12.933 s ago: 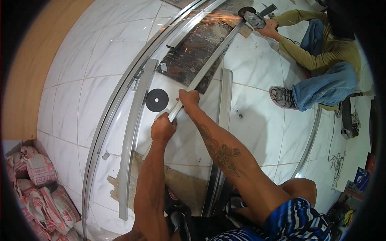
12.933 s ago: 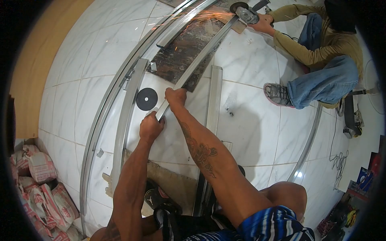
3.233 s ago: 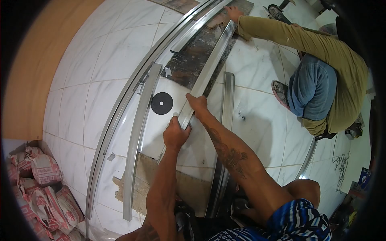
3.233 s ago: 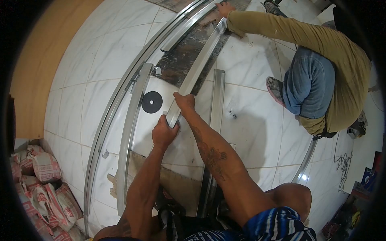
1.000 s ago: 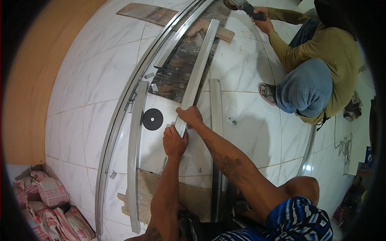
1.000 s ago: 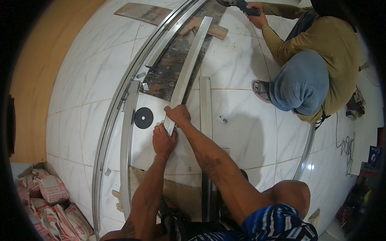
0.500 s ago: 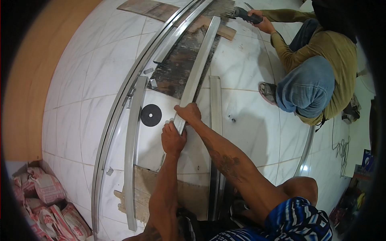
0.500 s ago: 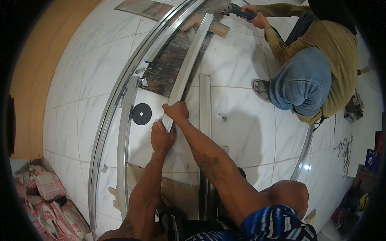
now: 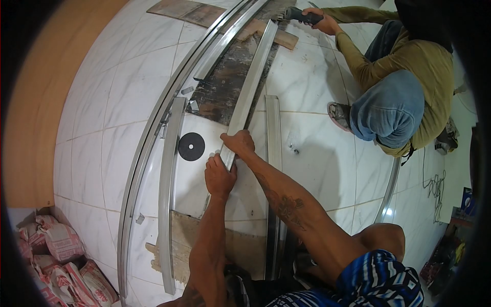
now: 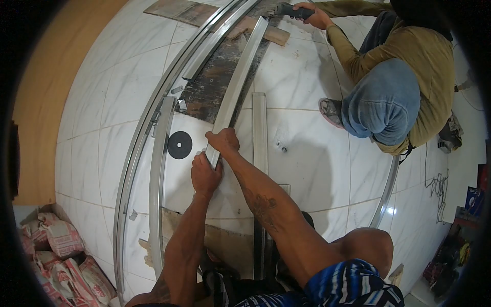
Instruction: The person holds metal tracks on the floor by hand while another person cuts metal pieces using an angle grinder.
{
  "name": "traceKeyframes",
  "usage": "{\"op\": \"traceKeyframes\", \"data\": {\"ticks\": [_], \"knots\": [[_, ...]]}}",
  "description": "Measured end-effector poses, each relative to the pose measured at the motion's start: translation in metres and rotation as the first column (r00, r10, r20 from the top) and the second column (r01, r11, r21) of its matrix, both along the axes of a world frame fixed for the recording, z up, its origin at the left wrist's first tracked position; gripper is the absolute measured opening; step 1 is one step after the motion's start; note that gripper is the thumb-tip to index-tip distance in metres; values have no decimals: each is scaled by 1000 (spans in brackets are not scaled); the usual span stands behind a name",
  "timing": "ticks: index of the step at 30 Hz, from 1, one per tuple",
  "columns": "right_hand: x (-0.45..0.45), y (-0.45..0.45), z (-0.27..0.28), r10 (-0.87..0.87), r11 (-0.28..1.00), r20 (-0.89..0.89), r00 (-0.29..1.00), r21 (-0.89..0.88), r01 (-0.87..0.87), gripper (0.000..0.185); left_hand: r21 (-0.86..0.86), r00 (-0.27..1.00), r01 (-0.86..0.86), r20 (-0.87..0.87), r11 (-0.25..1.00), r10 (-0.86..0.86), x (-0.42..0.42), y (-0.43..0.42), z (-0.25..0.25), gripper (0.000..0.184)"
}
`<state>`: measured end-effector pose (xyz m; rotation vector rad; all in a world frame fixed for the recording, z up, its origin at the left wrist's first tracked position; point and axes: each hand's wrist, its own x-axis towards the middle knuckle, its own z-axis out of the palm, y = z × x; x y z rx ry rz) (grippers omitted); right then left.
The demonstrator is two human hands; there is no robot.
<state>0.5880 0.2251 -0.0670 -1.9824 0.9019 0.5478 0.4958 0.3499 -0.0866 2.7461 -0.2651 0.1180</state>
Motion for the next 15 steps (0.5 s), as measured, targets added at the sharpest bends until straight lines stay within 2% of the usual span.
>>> {"op": "traceKeyframes", "data": {"ticks": [15], "knots": [[2, -1, -10, -15, 998, 4, 1000, 56, 15, 91, 11, 1000, 2, -4, 1000, -2, 1, 0, -2, 61]]}}
